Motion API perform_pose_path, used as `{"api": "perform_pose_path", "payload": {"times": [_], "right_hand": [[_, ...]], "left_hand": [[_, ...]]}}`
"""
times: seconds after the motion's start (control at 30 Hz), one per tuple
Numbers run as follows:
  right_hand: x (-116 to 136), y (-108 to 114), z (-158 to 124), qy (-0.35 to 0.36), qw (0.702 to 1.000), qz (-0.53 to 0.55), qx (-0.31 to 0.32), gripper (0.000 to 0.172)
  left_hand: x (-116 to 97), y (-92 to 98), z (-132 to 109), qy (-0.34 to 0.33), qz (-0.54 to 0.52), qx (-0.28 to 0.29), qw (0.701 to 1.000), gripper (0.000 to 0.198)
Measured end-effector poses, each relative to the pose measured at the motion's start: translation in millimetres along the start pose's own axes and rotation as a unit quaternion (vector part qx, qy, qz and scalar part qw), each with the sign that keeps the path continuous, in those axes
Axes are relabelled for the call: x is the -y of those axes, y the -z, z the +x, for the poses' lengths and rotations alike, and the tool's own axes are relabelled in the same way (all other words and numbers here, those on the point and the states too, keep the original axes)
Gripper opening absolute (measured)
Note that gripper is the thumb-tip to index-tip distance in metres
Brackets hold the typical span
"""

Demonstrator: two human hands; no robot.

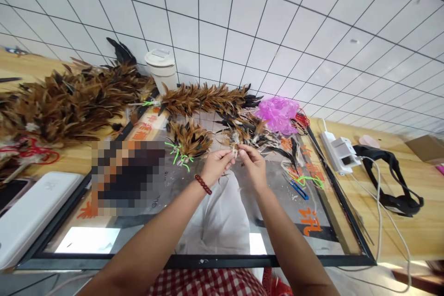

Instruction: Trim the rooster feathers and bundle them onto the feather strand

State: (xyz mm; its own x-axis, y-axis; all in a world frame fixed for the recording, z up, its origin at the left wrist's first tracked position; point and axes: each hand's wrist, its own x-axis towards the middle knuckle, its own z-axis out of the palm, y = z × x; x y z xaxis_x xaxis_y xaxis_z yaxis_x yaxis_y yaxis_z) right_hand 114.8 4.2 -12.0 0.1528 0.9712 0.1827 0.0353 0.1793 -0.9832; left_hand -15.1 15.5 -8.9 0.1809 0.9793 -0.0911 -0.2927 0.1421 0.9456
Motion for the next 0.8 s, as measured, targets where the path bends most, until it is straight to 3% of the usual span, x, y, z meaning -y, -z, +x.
{"api": "perform_pose_path", "payload": {"times": [0.1,0.23,0.4,0.6,0.8], "right_hand": [[-3.3,2.8,1.6,-0.021,0.999,0.044,0.008,0.027],[-4.7,3.1,2.2,0.002,0.998,0.054,0.040,0.021],[-4.6,6.3,3.0,-0.010,0.995,0.096,0.025,0.055],[-9.4,15.6,4.5,-0.011,0.994,0.059,0.090,0.022],[-12.9,13.6,3.9,-0.043,0.991,0.091,0.086,0.016]], "left_hand": [[-0.6,-0.6,-0.6,0.032,0.006,0.026,0.999,0.035],[2.6,0.2,-0.6,0.071,0.012,0.065,0.995,0.037],[2.1,1.0,-1.3,0.080,0.004,0.086,0.993,0.037],[-2.8,1.4,-2.0,0.090,0.017,0.112,0.989,0.039],[-0.6,4.5,-0.6,0.117,0.011,0.124,0.985,0.038]]}}
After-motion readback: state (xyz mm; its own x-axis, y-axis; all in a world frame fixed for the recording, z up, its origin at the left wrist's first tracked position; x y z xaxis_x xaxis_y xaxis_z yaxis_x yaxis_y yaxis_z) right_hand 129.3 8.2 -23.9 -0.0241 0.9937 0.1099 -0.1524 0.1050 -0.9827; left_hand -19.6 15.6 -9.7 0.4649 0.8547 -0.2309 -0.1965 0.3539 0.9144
